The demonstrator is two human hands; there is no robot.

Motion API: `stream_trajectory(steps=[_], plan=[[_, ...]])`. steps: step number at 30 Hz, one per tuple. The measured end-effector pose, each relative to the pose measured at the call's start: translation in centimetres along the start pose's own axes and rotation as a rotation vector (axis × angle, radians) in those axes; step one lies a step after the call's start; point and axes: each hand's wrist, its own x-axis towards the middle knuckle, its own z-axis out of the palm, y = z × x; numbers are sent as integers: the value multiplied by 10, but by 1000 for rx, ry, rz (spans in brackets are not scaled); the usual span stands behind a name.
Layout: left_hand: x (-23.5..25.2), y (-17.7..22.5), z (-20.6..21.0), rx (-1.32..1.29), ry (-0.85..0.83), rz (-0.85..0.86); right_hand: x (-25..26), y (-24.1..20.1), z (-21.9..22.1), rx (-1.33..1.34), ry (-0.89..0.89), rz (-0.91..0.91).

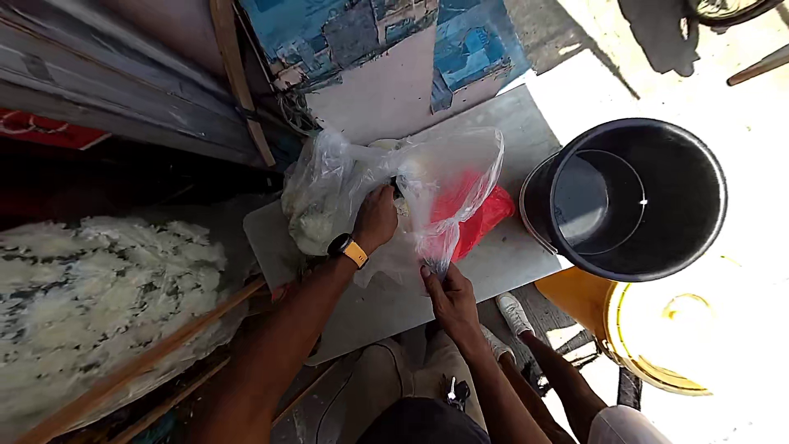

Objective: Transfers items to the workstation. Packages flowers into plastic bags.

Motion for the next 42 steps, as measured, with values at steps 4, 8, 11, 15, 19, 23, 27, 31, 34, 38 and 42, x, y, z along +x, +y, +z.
stream_trajectory(steps=[4,8,11,15,19,23,27,31,34,38,42], plan=[[13,9,3,226,-97,-216,-7,4,-1,-22,20,24],[16,-5,16,323,-264,25,-13,14,-5,-42,23,39],[28,-11,27,82,-444,-2,-20,19,-6,-67,21,59],[39,-13,51,100,-596,-121,-32,25,-6,-89,3,83],[28,15,61,253,-526,-255,-42,32,-6,-137,-30,117],[23,31,56,-36,-301,-406,-48,36,-6,-197,-42,134],[21,34,67,-213,-104,-414,-52,39,-9,-208,-56,122],[26,21,91,-184,2,-441,-56,45,-7,-205,-73,135],[31,27,79,-426,-37,-556,-55,45,-6,-226,-81,128],[26,30,69,-229,-238,-502,-54,43,-9,-244,-73,119],[29,36,41,-10,-397,-297,-54,44,-12,-241,-69,122]])
